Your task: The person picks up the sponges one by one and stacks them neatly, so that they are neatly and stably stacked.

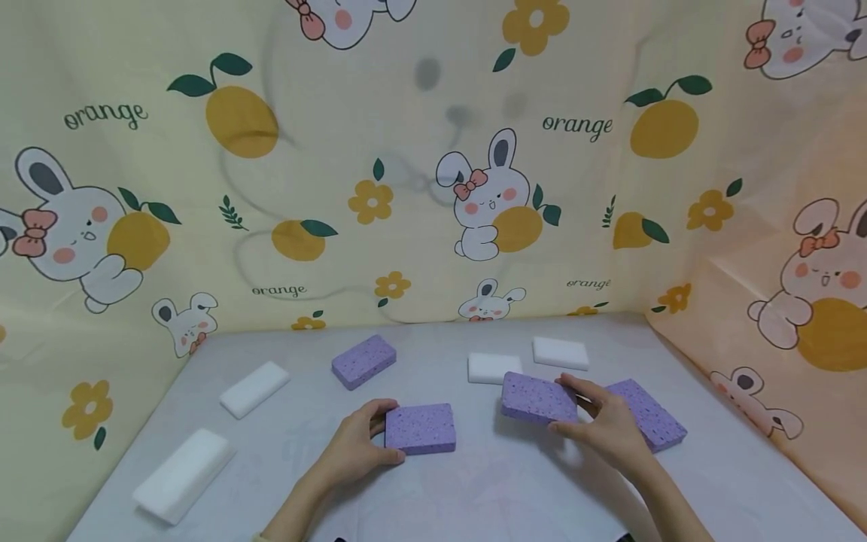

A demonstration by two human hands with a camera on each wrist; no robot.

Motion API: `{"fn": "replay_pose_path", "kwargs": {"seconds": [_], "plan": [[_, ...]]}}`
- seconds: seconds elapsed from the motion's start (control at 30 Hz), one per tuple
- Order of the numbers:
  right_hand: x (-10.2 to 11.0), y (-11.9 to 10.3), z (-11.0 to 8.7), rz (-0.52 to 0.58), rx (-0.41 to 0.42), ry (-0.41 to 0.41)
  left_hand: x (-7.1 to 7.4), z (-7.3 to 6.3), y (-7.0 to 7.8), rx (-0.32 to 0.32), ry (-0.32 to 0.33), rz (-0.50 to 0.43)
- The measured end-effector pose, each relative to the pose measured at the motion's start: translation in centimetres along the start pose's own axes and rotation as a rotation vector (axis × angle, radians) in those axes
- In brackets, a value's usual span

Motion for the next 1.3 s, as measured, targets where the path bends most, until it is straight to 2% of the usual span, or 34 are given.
{"fn": "replay_pose_path", "kwargs": {"seconds": [0.3, 0.57, 0.93, 1.1, 1.3], "plan": [[-0.8, -0.2, 0.0, 0.012, -0.014, -0.01, 0.0, -0.3, 0.1, 0.004, 0.0, -0.007], [-1.5, -0.9, 0.0, 0.061, 0.01, -0.007, 0.0, -0.1, -0.3, 0.017, 0.005, -0.001], [-2.3, -1.7, 0.3, 0.041, 0.049, 0.0, 0.1, 0.2, -0.4, 0.006, 0.006, 0.005], [-2.9, -2.0, 0.4, 0.082, 0.061, -0.003, 0.4, 0.2, -0.4, -0.011, 0.015, 0.011], [-3.6, -2.2, 0.3, 0.13, 0.074, -0.008, 0.1, 0.2, -0.4, -0.012, -0.01, 0.002]]}}
Point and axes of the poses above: each hand's wrist, its own z-axis towards the middle knuckle, its own x-axis out of the back of the hand, y = z × x, the point moved 10 cm from there along z, towards the middle knuckle, and after that the axes turned 13 degrees about x, right-handed, at the moved point
